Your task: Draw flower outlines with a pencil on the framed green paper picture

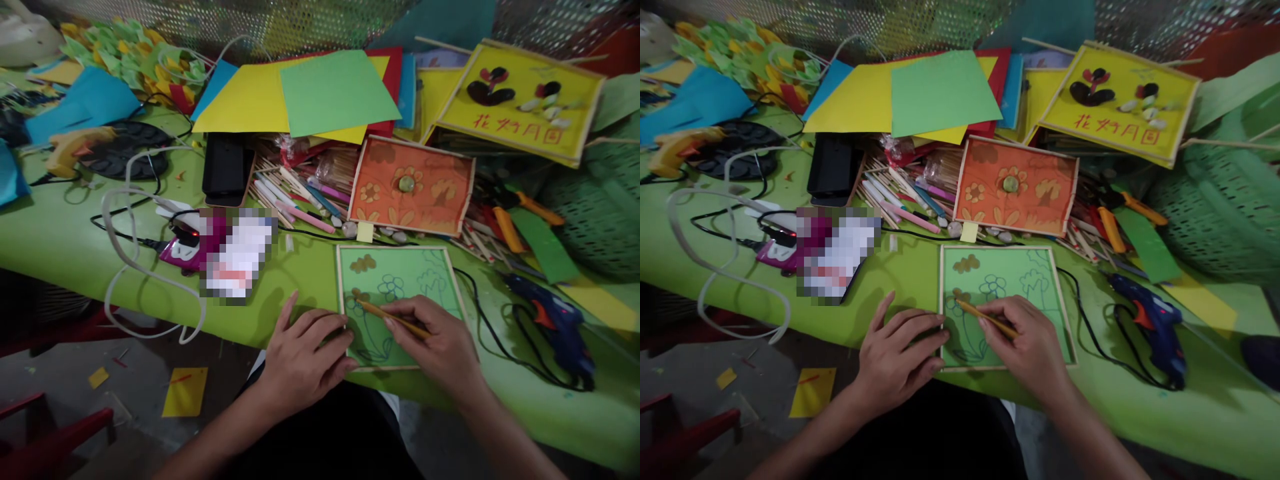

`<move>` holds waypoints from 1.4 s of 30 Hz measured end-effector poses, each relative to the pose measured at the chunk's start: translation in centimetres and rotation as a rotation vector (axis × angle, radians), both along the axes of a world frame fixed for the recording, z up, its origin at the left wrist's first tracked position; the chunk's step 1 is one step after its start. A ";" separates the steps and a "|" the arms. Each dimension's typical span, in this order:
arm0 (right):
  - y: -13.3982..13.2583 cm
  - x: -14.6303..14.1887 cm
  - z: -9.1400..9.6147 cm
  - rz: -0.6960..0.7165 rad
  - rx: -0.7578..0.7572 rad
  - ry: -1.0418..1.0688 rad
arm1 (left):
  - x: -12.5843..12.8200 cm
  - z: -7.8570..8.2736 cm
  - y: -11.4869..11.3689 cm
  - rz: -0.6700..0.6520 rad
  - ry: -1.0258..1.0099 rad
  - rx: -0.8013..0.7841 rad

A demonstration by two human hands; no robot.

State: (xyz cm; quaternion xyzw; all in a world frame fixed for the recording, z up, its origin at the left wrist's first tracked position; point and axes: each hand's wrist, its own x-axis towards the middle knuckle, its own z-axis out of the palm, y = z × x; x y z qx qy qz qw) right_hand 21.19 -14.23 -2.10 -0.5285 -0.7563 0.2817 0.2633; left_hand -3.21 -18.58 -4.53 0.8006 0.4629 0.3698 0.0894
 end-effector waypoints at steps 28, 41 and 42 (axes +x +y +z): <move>0.0 -0.3 0.2 0.014 0.041 -0.032 | 0.0 0.0 0.0 -0.001 0.003 0.000; 0.0 -0.3 0.4 0.018 0.050 -0.020 | 0.0 0.0 0.0 -0.003 0.006 -0.003; 0.0 -0.3 0.4 0.026 0.052 -0.021 | 0.0 0.0 0.0 -0.004 0.008 -0.004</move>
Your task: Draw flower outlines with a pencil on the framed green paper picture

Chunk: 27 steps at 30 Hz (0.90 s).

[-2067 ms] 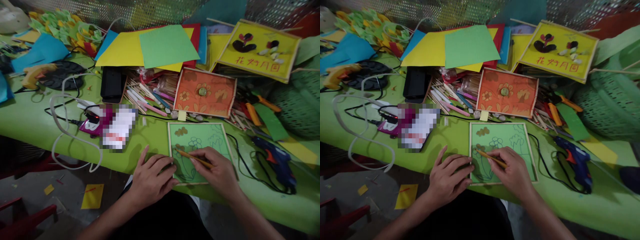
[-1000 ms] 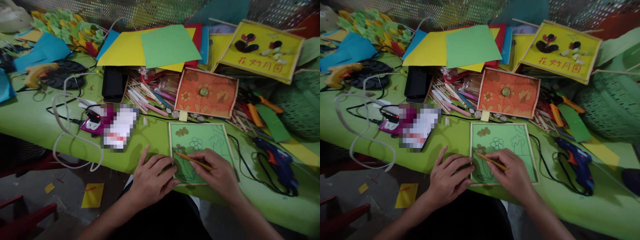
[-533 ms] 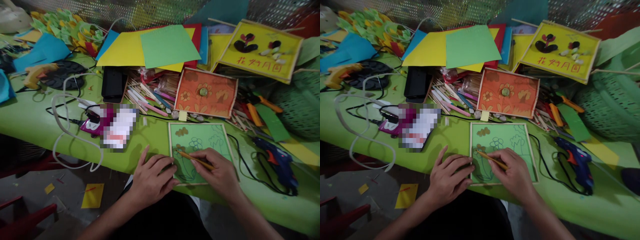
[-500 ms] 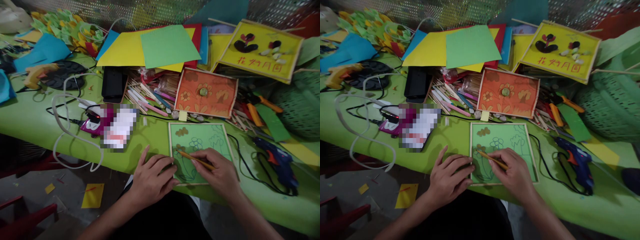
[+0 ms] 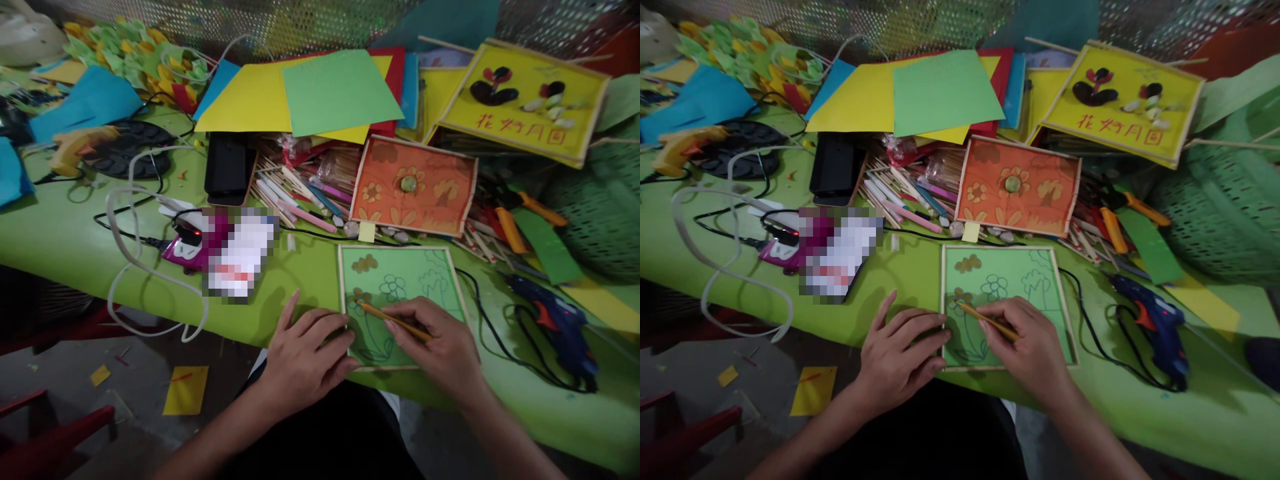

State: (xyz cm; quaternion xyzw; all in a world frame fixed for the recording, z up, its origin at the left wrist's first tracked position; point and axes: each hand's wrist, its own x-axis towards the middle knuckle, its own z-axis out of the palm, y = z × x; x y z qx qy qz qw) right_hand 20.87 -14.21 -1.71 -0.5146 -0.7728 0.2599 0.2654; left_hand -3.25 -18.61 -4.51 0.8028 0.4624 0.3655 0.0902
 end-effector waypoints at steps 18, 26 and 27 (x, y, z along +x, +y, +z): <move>0.1 -0.1 0.2 0.066 -0.006 -0.023 | 0.0 -0.1 0.0 0.003 0.001 0.000; 0.1 -0.3 0.3 -0.023 0.001 -0.010 | 0.0 -0.1 0.0 0.001 0.003 0.000; 0.1 -0.2 0.3 -0.030 0.003 -0.009 | 0.0 -0.1 0.0 0.001 0.003 -0.003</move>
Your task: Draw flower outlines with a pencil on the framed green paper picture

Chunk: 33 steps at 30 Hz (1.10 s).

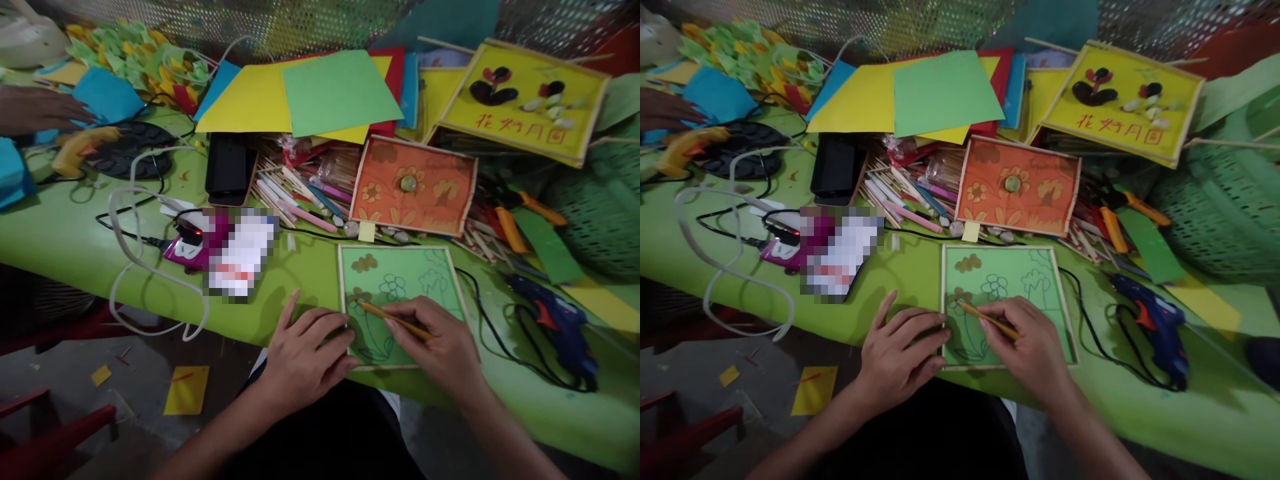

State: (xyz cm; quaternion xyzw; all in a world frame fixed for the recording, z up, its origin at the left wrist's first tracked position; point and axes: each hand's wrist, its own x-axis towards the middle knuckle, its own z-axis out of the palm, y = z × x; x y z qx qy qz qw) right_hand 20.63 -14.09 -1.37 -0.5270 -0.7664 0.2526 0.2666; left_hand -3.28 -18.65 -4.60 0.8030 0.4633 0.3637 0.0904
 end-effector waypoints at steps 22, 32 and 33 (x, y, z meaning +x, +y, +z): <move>-0.2 0.2 -0.2 0.117 -0.014 -0.008 | 0.1 -0.1 -0.1 -0.001 -0.004 -0.008; -0.1 0.1 0.1 0.104 0.027 0.004 | 0.1 0.0 0.0 0.000 -0.010 0.007; -0.1 0.1 0.1 0.094 0.032 0.002 | 0.1 0.0 0.0 -0.002 -0.009 0.008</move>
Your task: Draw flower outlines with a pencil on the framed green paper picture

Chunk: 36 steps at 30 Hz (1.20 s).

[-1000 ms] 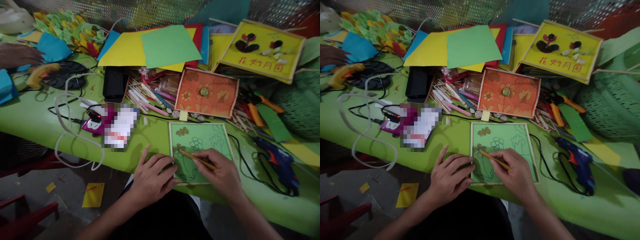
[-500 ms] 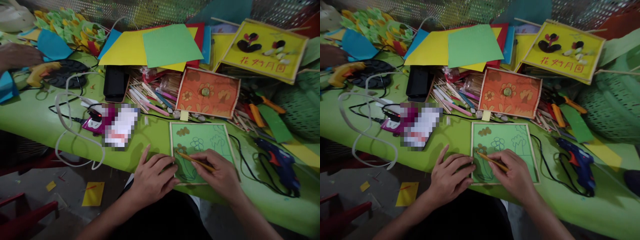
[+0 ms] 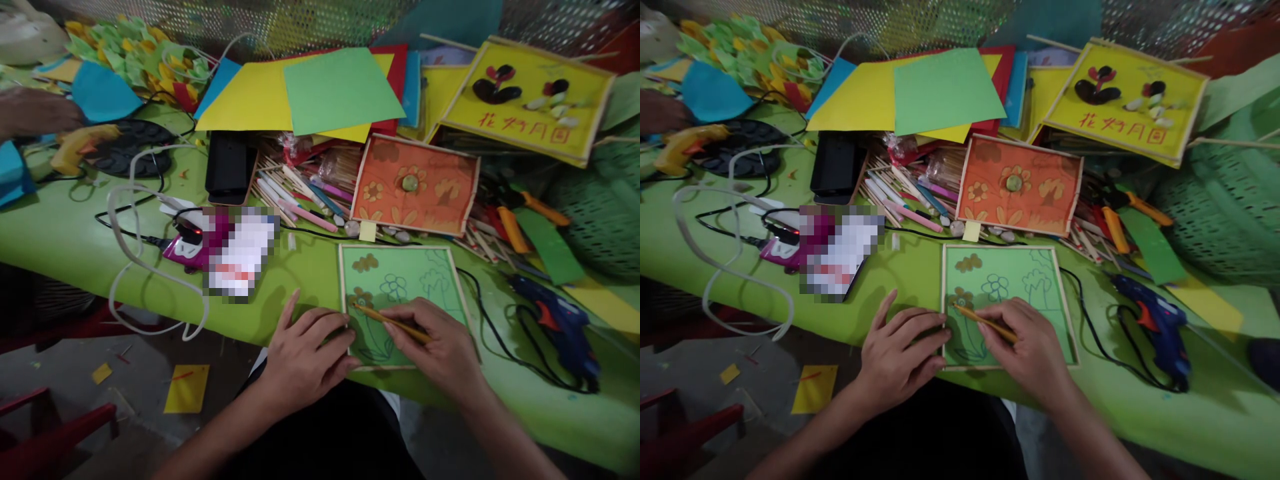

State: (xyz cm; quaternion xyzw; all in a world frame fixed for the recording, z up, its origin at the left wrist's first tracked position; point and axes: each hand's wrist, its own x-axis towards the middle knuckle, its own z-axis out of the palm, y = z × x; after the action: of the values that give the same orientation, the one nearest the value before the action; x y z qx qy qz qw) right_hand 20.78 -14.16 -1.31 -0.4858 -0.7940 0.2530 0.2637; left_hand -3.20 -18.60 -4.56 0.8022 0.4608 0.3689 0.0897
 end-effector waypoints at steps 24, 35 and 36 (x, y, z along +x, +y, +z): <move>0.0 0.1 -0.2 0.030 -0.014 0.006 | 0.0 0.1 0.0 -0.004 -0.004 0.002; -0.1 0.2 -0.2 -0.030 0.001 0.007 | -0.1 -0.2 0.0 0.000 0.006 -0.004; -0.1 0.2 -0.2 -0.040 0.002 0.008 | -0.1 -0.2 0.0 0.002 0.004 -0.002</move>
State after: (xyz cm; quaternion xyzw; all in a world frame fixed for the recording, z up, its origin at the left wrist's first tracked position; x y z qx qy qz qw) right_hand 21.00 -14.28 -1.56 -0.5004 -0.7833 0.2488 0.2723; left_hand -3.26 -18.65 -4.77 0.8024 0.4621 0.3669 0.0893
